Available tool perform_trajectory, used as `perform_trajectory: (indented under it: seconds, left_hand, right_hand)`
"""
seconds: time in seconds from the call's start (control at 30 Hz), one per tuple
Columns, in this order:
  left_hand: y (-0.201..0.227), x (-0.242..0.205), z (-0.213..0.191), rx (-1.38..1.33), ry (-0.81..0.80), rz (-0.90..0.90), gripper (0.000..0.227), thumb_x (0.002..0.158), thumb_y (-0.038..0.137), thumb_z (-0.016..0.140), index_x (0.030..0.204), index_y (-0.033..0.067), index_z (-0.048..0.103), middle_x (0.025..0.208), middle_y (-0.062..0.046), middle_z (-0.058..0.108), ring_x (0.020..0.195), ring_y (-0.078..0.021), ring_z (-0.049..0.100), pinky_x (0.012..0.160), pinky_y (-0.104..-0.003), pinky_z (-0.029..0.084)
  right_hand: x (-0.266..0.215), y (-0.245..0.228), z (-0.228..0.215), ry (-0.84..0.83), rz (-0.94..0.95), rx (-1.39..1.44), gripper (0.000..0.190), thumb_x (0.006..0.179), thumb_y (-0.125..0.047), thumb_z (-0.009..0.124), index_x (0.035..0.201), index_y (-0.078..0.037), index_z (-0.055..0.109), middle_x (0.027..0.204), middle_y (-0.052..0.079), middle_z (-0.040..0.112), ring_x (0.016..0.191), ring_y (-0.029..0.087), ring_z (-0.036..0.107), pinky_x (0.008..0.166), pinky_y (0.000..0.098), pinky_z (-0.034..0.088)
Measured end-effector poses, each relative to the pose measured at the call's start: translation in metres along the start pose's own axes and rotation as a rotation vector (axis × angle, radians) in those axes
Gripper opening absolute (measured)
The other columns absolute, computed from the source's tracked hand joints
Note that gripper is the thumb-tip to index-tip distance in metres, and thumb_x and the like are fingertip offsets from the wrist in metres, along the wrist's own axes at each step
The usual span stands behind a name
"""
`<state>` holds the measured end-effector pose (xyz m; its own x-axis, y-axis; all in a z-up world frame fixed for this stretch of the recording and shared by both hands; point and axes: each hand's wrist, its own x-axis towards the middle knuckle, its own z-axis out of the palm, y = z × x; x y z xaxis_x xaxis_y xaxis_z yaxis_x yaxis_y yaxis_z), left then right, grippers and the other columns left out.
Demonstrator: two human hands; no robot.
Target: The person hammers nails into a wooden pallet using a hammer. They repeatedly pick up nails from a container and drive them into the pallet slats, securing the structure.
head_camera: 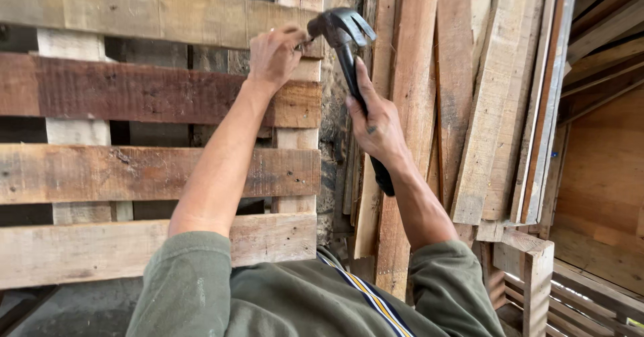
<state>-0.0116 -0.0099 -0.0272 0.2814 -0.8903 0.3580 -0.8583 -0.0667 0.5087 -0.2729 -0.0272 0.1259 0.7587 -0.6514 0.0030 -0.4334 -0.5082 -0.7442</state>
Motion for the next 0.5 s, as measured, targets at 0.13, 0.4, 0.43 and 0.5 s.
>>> perform_trajectory:
  seconds: [0.13, 0.4, 0.43, 0.5]
  left_hand:
    - [-0.013, -0.001, -0.023, -0.189, 0.11, 0.037, 0.016, 0.1, 0.014, 0.078, 0.114, 0.0197, 0.076, 0.106, 0.0, 0.073, 0.079, -0.0104, 0.063, 0.064, -0.021, 0.052]
    - [-0.076, -0.012, -0.052, 0.268, 0.253, -0.01, 0.031, 0.104, 0.01, 0.072, 0.133, 0.0072, 0.06, 0.096, -0.006, 0.071, 0.056, -0.0108, 0.061, 0.042, -0.021, 0.046]
    - [-0.075, -0.015, -0.051, 0.235, 0.292, -0.009, 0.031, 0.107, 0.011, 0.071, 0.133, 0.0058, 0.055, 0.094, -0.004, 0.071, 0.058, -0.0109, 0.062, 0.044, -0.022, 0.046]
    - [-0.073, -0.012, -0.051, 0.231, 0.255, -0.033, 0.025, 0.108, 0.011, 0.069, 0.123, 0.0085, 0.049, 0.09, -0.004, 0.067, 0.059, -0.0117, 0.061, 0.044, -0.024, 0.046]
  right_hand:
    - [-0.025, 0.002, -0.026, 0.112, -0.075, 0.234, 0.063, 0.115, -0.014, 0.053, 0.167, -0.023, 0.019, 0.096, 0.011, 0.071, 0.067, 0.011, 0.065, 0.055, 0.0268, 0.059]
    - [-0.044, -0.024, -0.062, 0.675, -0.46, 0.568, 0.023, 0.114, -0.022, 0.051, 0.131, -0.011, 0.061, 0.088, 0.009, 0.071, 0.063, 0.016, 0.063, 0.053, 0.0305, 0.057]
    - [-0.041, -0.02, -0.054, 0.616, -0.359, 0.464, 0.026, 0.113, -0.022, 0.047, 0.132, -0.008, 0.058, 0.083, 0.008, 0.069, 0.059, 0.015, 0.062, 0.051, 0.0301, 0.055]
    - [-0.017, -0.006, -0.016, 0.318, 0.063, 0.065, 0.042, 0.112, -0.016, 0.038, 0.15, 0.001, 0.042, 0.066, 0.004, 0.063, 0.047, 0.008, 0.054, 0.044, 0.0277, 0.048]
